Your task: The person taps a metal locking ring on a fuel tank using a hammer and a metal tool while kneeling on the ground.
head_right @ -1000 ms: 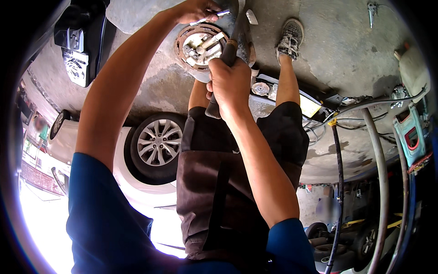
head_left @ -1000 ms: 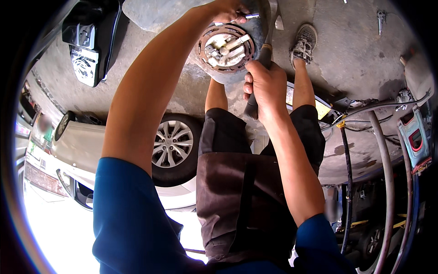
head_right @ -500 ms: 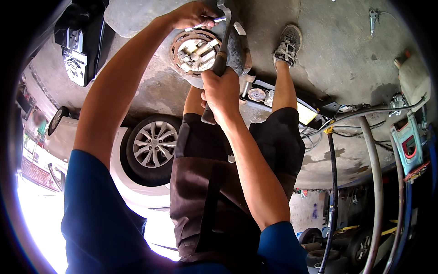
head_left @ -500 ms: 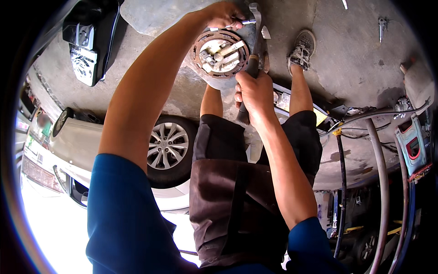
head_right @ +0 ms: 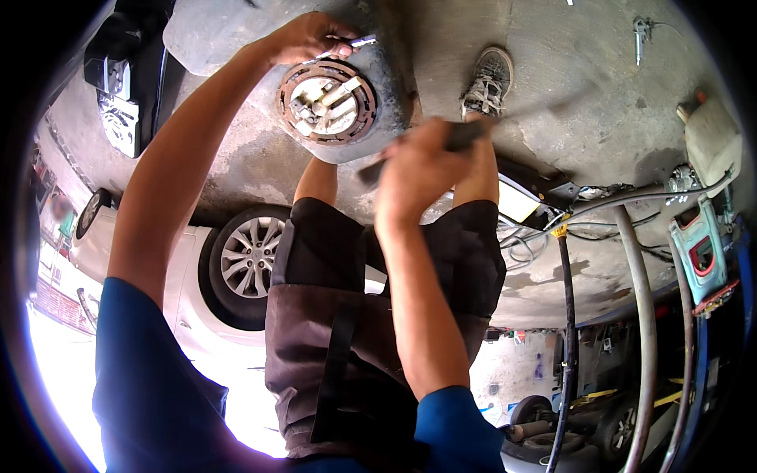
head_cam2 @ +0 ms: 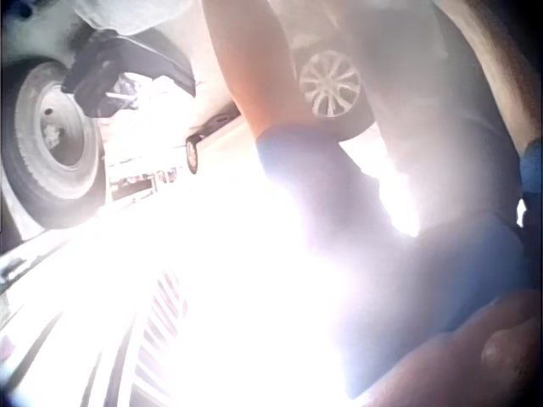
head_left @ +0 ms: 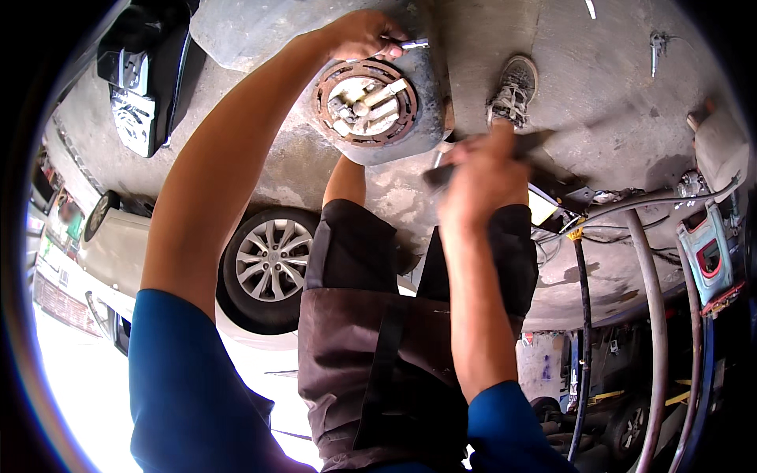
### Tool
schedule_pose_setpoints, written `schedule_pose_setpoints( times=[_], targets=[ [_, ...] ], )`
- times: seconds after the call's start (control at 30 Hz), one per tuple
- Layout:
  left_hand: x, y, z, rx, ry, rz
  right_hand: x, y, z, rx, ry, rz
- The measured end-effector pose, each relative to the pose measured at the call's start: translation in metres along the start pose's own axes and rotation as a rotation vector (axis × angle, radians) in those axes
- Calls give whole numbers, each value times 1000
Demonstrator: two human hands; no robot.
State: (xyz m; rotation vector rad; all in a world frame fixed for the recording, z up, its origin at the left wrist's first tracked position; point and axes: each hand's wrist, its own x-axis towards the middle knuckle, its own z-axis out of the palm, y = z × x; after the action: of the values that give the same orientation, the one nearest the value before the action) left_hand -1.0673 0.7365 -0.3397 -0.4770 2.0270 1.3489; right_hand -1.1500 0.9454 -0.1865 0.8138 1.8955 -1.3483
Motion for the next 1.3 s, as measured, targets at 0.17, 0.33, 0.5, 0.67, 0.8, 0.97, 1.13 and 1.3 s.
schedule_pose_setpoints(
  times=[0.17,0.33,0.5,0.67,0.8,0.97,1.13,1.3],
  targets=[
    [-14,-15,6,-78,-42,-52,-33,35,-11,-285,-379,356],
    [-19,-22,0,-206,52,-123,-10,25,-29,-242,-268,187],
    [-2,-6,-6,-258,43,-17,-7,28,-32,-190,-285,277],
    [4,-11,0,-120,42,23,-18,25,-20,-213,-318,304],
    [-1,-12,8,-112,38,45,-22,39,-11,-224,-335,294],
    [1,-22,13,-142,82,99,-27,40,-6,-375,-477,357],
    [-3,-23,16,-165,104,72,17,-18,-41,-260,-332,144],
    [-2,-13,8,-138,82,54,54,-91,-43,80,295,-367]
  ],
)
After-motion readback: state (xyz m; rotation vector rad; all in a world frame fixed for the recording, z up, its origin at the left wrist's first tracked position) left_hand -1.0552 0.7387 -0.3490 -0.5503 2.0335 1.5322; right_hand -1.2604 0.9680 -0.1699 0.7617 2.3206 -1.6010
